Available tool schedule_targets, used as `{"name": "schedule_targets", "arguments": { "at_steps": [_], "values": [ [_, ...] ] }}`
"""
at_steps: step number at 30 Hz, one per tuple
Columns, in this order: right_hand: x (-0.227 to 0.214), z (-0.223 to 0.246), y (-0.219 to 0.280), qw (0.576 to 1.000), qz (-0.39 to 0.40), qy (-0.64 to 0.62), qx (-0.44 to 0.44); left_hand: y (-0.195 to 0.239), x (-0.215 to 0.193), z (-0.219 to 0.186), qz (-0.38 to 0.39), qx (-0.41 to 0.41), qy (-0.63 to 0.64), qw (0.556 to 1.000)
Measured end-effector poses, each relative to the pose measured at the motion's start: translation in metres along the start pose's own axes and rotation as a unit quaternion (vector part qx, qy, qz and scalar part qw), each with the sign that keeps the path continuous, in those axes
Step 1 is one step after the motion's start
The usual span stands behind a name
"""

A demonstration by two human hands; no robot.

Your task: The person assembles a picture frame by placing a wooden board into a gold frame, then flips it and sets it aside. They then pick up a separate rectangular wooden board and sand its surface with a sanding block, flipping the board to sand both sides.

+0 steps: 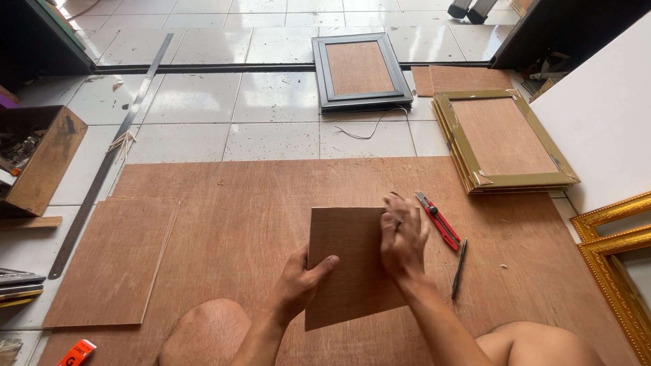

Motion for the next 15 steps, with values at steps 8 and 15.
{"name": "schedule_targets", "arguments": {
  "at_steps": [8, 15],
  "values": [
    [-0.008, 0.015, 0.001, 0.998, 0.025, 0.027, -0.041, 0.005, 0.005, -0.003, 0.005, 0.028, -0.029, 0.999],
    [-0.002, 0.048, 0.023, 0.998, 0.040, -0.033, -0.020, -0.014, 0.019, 0.019, 0.007, 0.014, -0.068, 0.998]
  ]
}}
Point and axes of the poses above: each hand's wrist, its own y-axis away from the middle knuckle, its own x-axis out of the palm, z = x × y, the point moved 4 cm from there along -y, towards the middle knuckle, and after that the axes turned 15 degrees about z, right-handed, at the moved point
